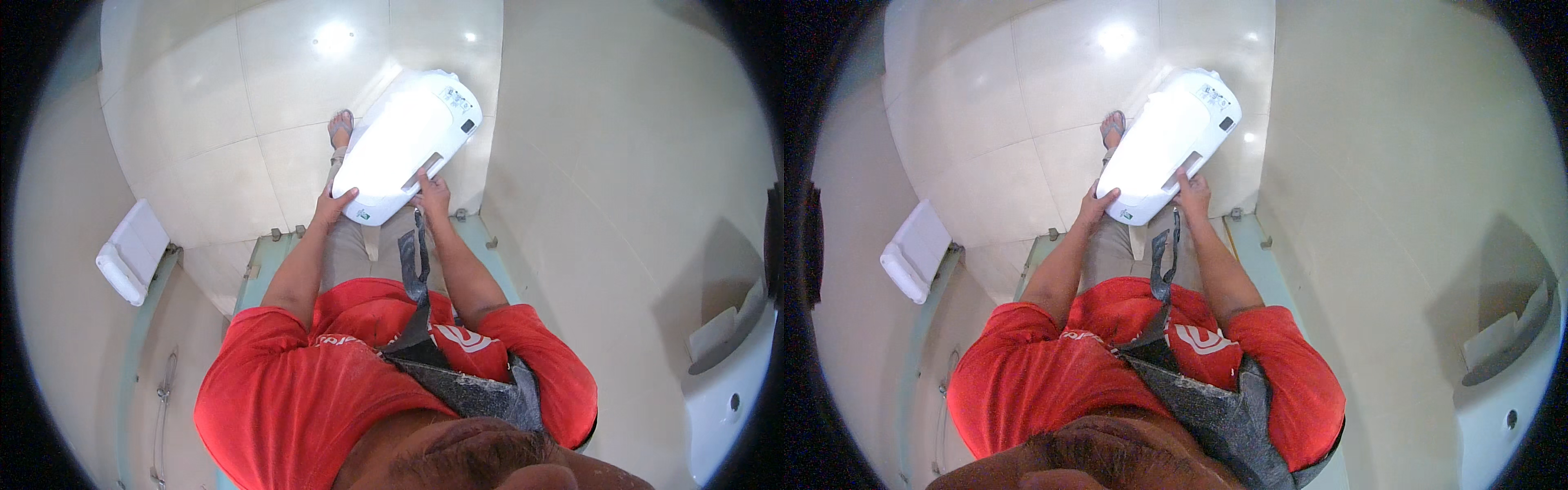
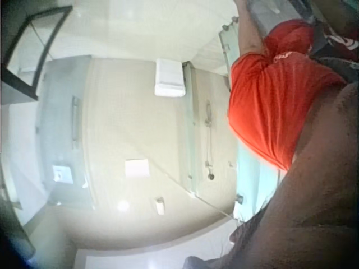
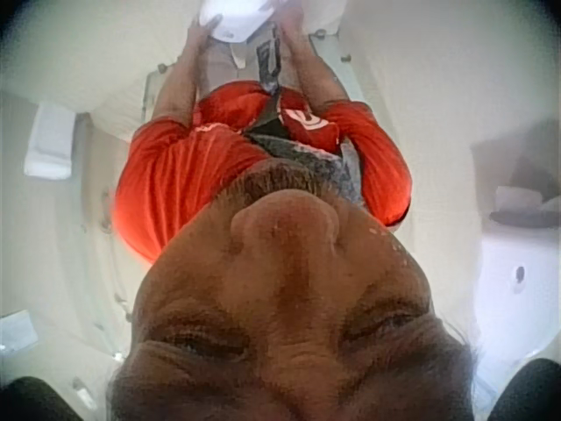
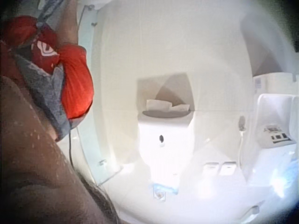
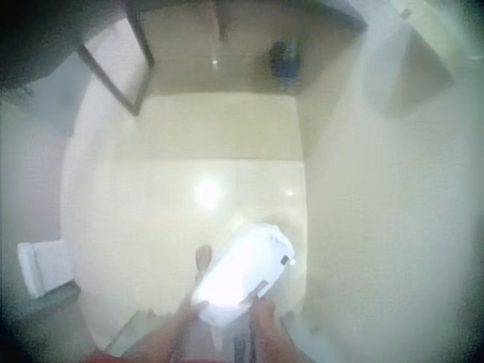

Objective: The person removes a white trash bin from the floor, opens it, and empties its contents into a larger white bin. They then remove the inner plastic bag, tie it, and place it on the floor before returning the empty bin to its original position.

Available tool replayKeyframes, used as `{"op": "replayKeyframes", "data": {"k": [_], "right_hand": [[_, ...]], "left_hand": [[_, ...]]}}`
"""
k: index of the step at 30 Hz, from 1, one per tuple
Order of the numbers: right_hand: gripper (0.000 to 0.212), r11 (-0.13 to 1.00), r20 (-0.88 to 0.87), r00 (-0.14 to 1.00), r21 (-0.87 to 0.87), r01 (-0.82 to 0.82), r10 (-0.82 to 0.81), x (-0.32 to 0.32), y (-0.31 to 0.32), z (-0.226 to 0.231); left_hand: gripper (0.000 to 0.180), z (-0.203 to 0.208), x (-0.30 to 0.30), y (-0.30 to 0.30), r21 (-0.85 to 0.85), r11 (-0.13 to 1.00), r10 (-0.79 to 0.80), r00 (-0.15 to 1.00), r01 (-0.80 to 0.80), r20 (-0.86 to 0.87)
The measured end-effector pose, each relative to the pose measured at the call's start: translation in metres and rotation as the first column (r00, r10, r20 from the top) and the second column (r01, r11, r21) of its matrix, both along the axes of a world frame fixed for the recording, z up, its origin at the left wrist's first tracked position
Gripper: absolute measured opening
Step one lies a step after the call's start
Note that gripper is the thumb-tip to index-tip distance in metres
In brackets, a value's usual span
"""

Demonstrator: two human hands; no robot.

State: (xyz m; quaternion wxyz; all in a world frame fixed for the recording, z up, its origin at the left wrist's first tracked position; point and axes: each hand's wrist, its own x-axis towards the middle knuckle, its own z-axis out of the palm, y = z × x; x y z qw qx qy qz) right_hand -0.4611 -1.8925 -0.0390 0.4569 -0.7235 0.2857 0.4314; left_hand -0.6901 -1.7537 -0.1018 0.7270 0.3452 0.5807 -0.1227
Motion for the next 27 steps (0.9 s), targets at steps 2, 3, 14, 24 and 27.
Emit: {"op": "replayKeyframes", "data": {"k": [2, 3, 14, 24, 27], "right_hand": [[0.059, 0.995, -0.009, 0.998, 0.085, 0.058, -0.057, 0.022, -0.010, 0.002], [0.062, 0.993, -0.009, 0.999, 0.109, 0.053, -0.053, 0.040, -0.016, -0.009], [0.120, 0.549, 0.371, 0.407, -0.629, -0.550, 0.834, 0.155, 0.063, 0.016], [0.131, 0.241, 0.017, 0.285, -0.587, -0.773, 0.958, 0.162, 0.104, 0.035], [0.133, 0.193, 0.034, 0.216, -0.598, -0.778, 0.976, 0.172, 0.095, 0.027]], "left_hand": [[0.105, 0.000, -0.001, -0.009, 0.032, 0.999, 0.038, 0.999, -0.037, -0.016], [0.105, -0.001, -0.001, -0.013, 0.048, 0.997, 0.061, 0.998, -0.060, -0.023], [0.116, 0.013, 0.009, 0.007, 0.058, 0.998, -0.021, 1.000, 0.022, -0.016], [0.068, 0.008, -0.010, -0.007, -0.116, 0.989, 0.096, 0.995, -0.094, 0.011], [0.064, 0.023, 0.003, -0.008, -0.087, 0.953, 0.283, 0.954, -0.291, -0.097]]}}
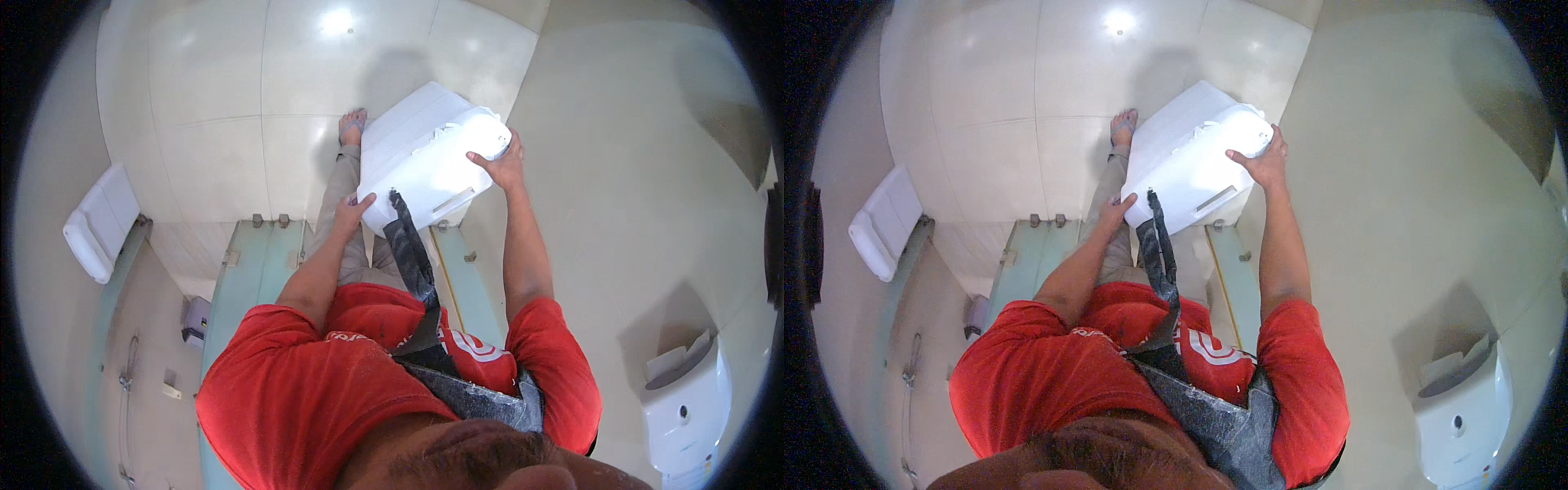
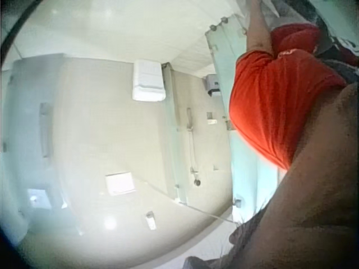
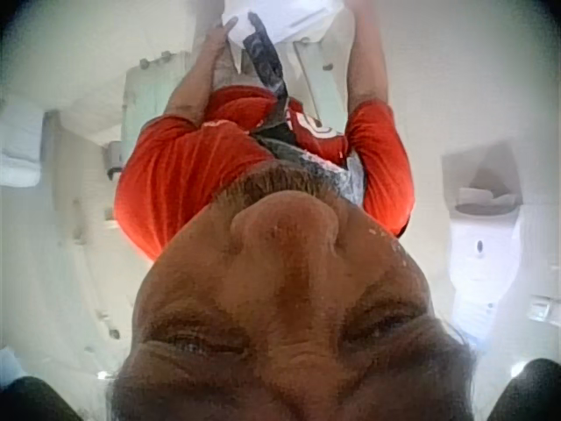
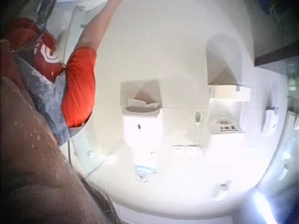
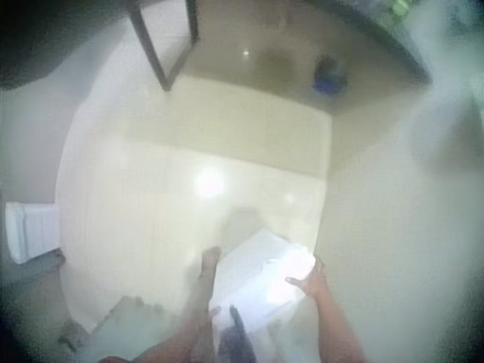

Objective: The person removes a white trash bin from the floor, opens it, and empties its contents into a larger white bin. They then remove the inner plastic bag, tie it, and place it on the floor before returning the empty bin to its original position.

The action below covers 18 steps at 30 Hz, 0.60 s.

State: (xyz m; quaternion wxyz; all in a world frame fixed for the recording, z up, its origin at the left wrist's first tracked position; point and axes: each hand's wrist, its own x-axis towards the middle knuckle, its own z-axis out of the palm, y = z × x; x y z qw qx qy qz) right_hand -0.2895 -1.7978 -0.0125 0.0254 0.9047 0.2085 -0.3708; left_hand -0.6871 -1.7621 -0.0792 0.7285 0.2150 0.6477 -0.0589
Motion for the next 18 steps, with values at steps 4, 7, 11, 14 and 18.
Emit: {"op": "replayKeyframes", "data": {"k": [4, 7, 11, 14, 18], "right_hand": [[0.133, 0.998, -0.038, 0.998, 0.046, 0.050, -0.048, -0.009, 0.004, 0.009], [0.133, 0.995, -0.038, 0.995, -0.010, 0.097, -0.097, -0.010, 0.006, 0.007], [0.133, 0.998, -0.008, 0.998, -0.013, 0.068, -0.068, -0.007, 0.001, 0.007], [0.135, 0.999, -0.022, 0.999, 0.006, 0.049, -0.049, -0.003, -0.003, 0.003], [0.137, 0.998, -0.013, 0.998, -0.019, 0.057, -0.057, -0.002, -0.005, 0.002]], "left_hand": [[0.078, -0.013, -0.017, -0.006, 0.037, 0.998, -0.054, 0.999, 0.054, -0.002], [0.081, 0.003, -0.006, 0.004, 0.038, 0.997, -0.069, 0.995, 0.072, -0.075], [0.086, 0.030, 0.007, 0.019, -0.046, 0.997, -0.071, 0.970, 0.062, -0.233], [0.090, 0.013, -0.001, 0.003, 0.040, 0.993, -0.092, 0.949, 0.110, -0.301], [0.093, -0.030, -0.019, -0.025, 0.037, 0.994, -0.086, 0.956, 0.101, -0.279]]}}
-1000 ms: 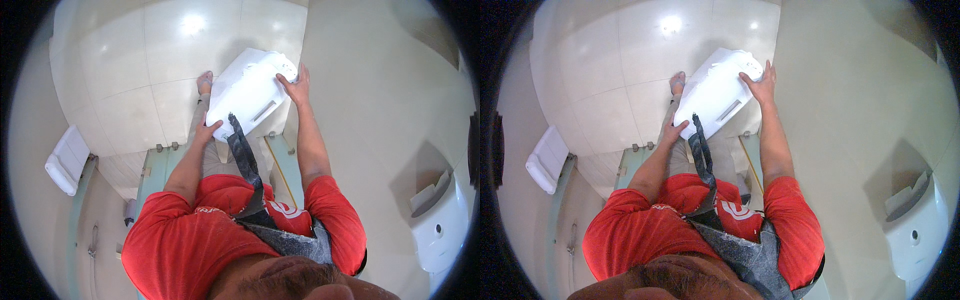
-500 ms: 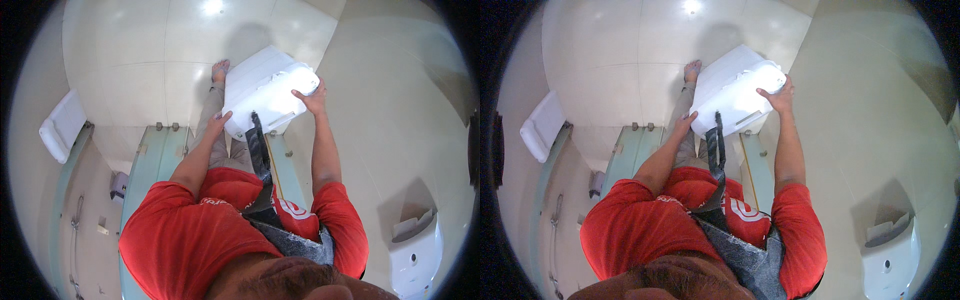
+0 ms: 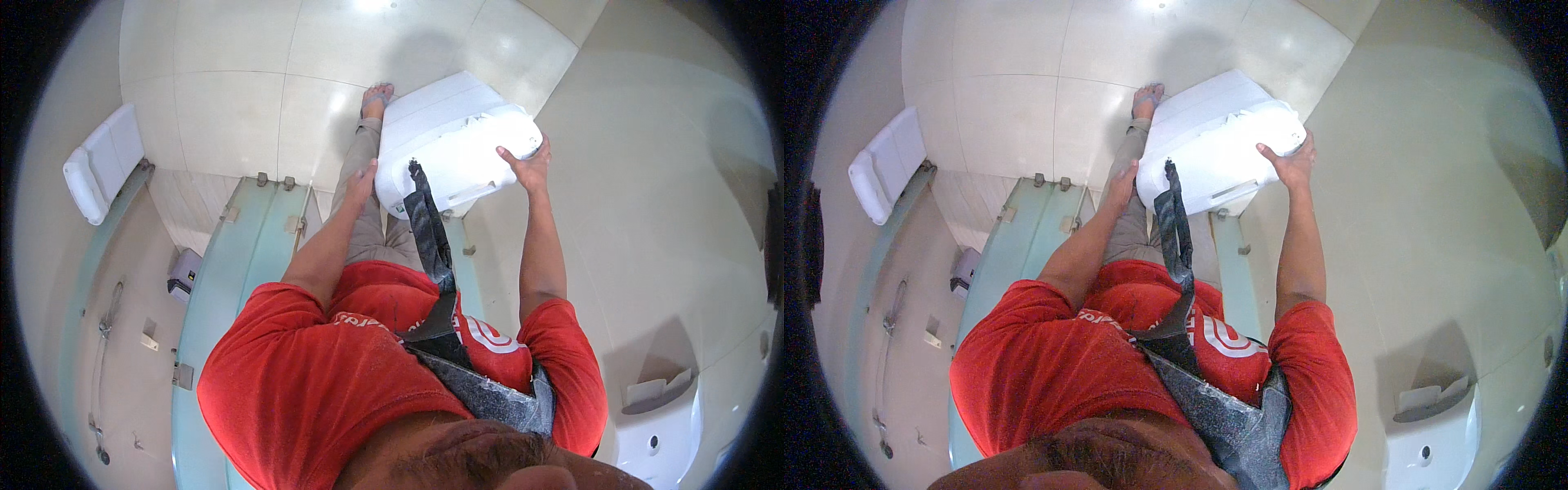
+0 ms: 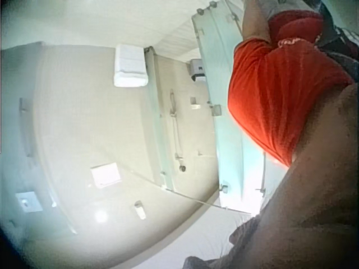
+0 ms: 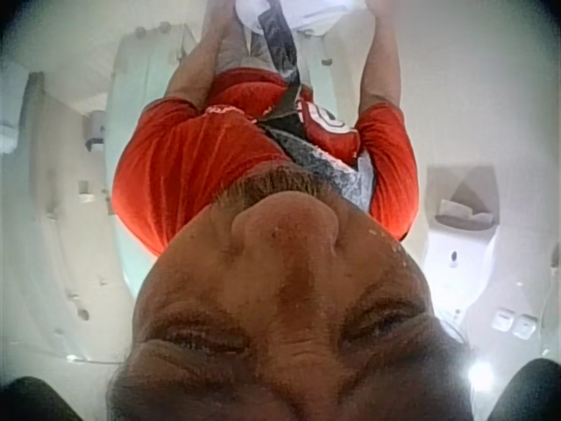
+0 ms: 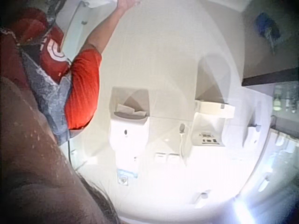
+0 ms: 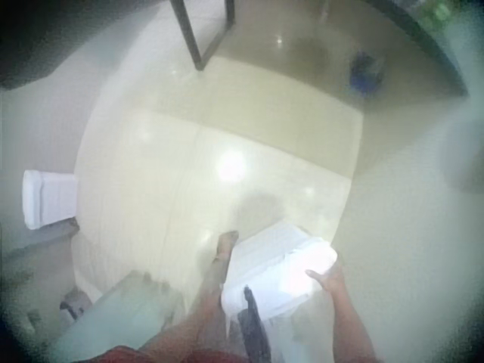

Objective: The person removes a white trash bin from the floor, opens it, and empties its contents into a larger white bin. They then remove the inner plastic bag, tie it, and place it on the floor before returning the empty bin to its original position.

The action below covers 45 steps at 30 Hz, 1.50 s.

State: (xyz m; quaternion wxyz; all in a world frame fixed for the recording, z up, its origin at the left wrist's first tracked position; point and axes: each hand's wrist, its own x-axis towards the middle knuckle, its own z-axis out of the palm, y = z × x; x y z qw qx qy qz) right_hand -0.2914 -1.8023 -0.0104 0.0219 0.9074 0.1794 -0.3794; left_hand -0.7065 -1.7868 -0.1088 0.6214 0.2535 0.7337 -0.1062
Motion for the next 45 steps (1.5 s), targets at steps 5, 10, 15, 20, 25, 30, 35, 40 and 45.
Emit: {"op": "replayKeyframes", "data": {"k": [5, 10, 15, 20, 25, 30, 35, 40, 45], "right_hand": [[0.139, 0.999, 0.003, 1.000, 0.022, -0.024, 0.024, 0.004, -0.004, -0.001], [0.133, 0.986, -0.095, 0.993, 0.151, 0.077, -0.063, 0.003, -0.019, 0.000], [0.129, 0.979, -0.094, 0.993, 0.186, 0.082, -0.066, -0.006, 0.002, 0.015], [0.117, 0.833, -0.199, 0.860, 0.221, 0.507, -0.470, 0.001, -0.044, 0.009], [0.110, 0.891, -0.064, 0.939, 0.298, 0.341, -0.338, -0.005, -0.036, 0.000], [0.112, 0.800, -0.133, 0.871, 0.348, 0.488, -0.473, -0.005, -0.052, -0.001], [0.109, 0.682, -0.295, 0.786, 0.390, 0.618, -0.543, 0.003, -0.081, -0.006], [0.110, 0.599, -0.360, 0.729, 0.416, 0.684, -0.582, 0.000, -0.088, -0.003], [0.110, 0.504, -0.449, 0.659, 0.425, 0.752, -0.604, 0.002, -0.106, -0.012]], "left_hand": [[0.093, -0.010, -0.005, -0.009, -0.063, 0.998, 0.027, 0.996, -0.022, 0.084], [0.079, 0.021, -0.004, -0.009, 0.113, 0.993, 0.039, 0.997, -0.047, 0.074], [0.064, 0.042, 0.002, 0.012, 0.123, 0.992, -0.035, 0.993, 0.020, 0.114], [0.058, 0.040, -0.006, -0.002, -0.099, 0.959, 0.279, 0.941, -0.264, 0.190], [0.049, 0.048, 0.001, 0.009, -0.086, 0.970, 0.239, 0.945, -0.226, 0.224], [0.044, 0.087, -0.002, 0.025, -0.009, 0.956, -0.275, 0.911, 0.292, 0.308], [0.044, 0.105, -0.003, 0.017, 0.310, 0.801, -0.598, 0.696, 0.512, 0.398], [0.036, 0.102, -0.002, 0.011, 0.225, 0.726, -0.671, 0.597, 0.650, 0.440], [0.030, 0.117, 0.013, 0.009, 0.236, 0.684, -0.699, 0.527, 0.690, 0.483]]}}
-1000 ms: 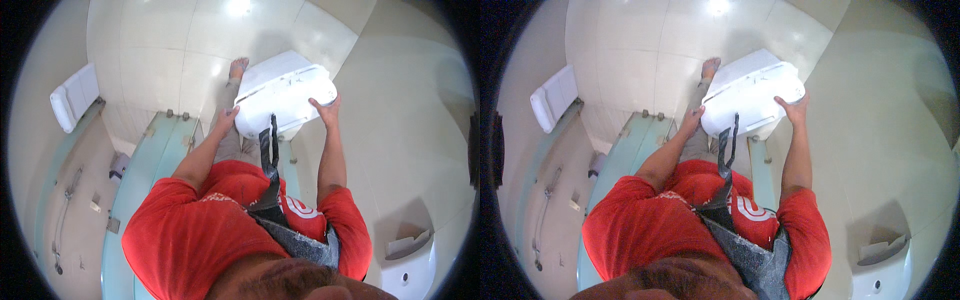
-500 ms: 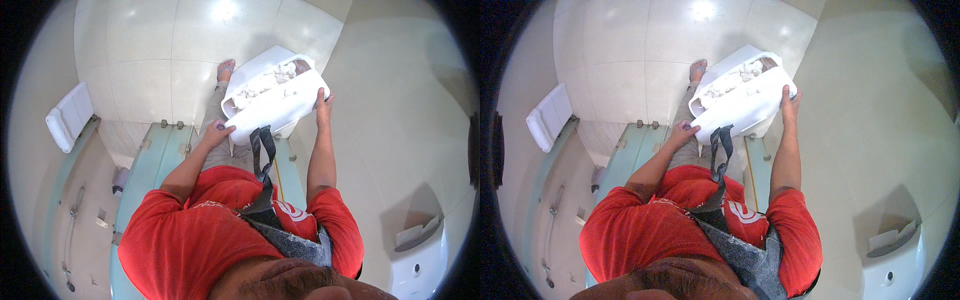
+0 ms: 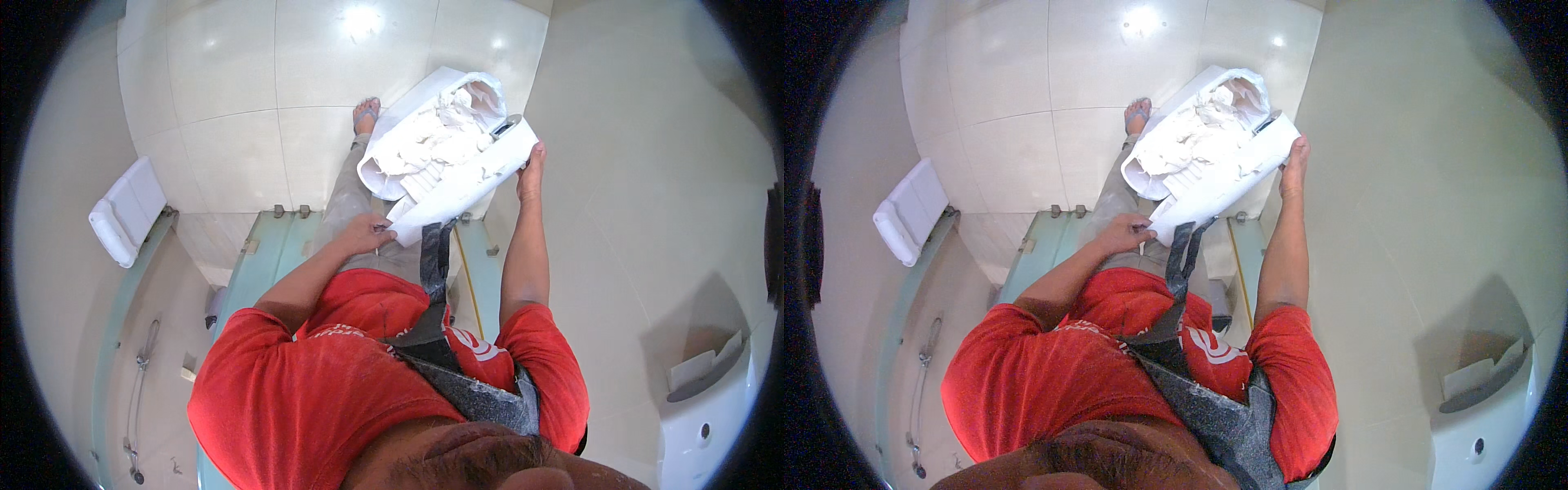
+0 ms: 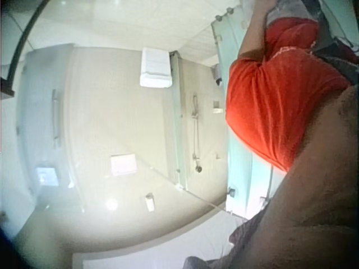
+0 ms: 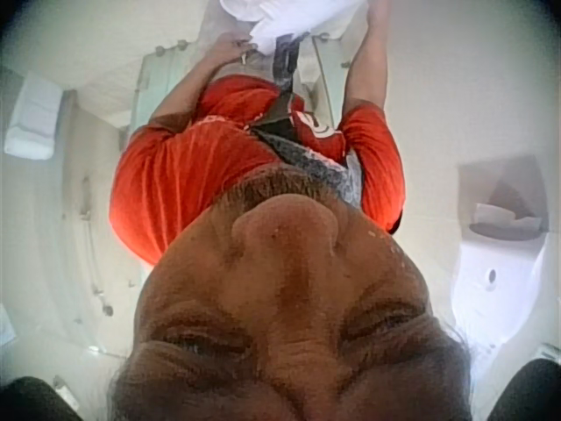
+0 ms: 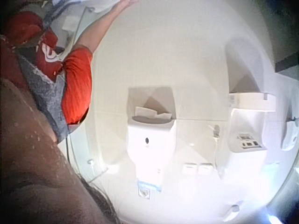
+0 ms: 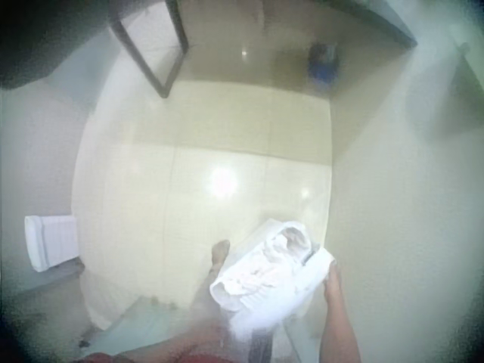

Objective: The person removes a white trash bin from the floor, opens it, and empties its contents into a larger white bin. They then remove the inner plastic bag, tie it, and place it on the floor before returning the empty bin to its original position.

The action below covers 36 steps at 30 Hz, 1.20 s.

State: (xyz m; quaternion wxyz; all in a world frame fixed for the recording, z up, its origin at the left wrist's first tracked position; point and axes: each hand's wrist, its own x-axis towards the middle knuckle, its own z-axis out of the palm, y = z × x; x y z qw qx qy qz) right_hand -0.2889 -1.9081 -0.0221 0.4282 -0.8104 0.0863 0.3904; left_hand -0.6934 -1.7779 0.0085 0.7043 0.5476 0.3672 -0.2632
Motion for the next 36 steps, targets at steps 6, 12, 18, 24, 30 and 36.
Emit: {"op": "replayKeyframes", "data": {"k": [6, 12, 18, 24, 30, 36], "right_hand": [[0.109, 1.000, -0.005, 1.000, -0.001, 0.017, -0.017, -0.001, -0.008, -0.009], [0.108, 0.994, -0.054, 0.995, 0.072, 0.083, -0.079, -0.002, -0.022, -0.018], [0.110, 0.997, -0.001, 0.999, 0.054, 0.049, -0.050, -0.018, 0.003, 0.013], [0.116, 0.993, 0.123, 0.986, -0.033, -0.111, 0.114, -0.027, -0.011, 0.004], [0.116, 0.998, 0.008, 0.998, -0.006, -0.063, 0.063, -0.024, 0.000, 0.019], [0.115, 0.996, 0.018, 0.999, -0.087, -0.029, 0.031, -0.027, 0.008, 0.027]], "left_hand": [[0.029, 0.001, 0.003, -0.002, -0.031, 0.998, -0.051, 0.999, 0.051, 0.020], [0.028, -0.002, 0.005, -0.010, 0.000, 0.999, -0.032, 0.988, 0.033, 0.154], [0.028, -0.005, 0.005, -0.015, 0.069, 0.996, -0.072, 0.990, 0.064, 0.124], [0.029, 0.007, 0.017, -0.002, -0.040, 0.991, -0.126, 0.992, 0.126, 0.003], [0.031, -0.003, 0.008, -0.012, 0.058, 0.997, -0.057, 0.990, 0.050, 0.129], [0.031, 0.001, 0.012, -0.005, 0.029, 0.996, -0.090, 0.991, 0.087, 0.097]]}}
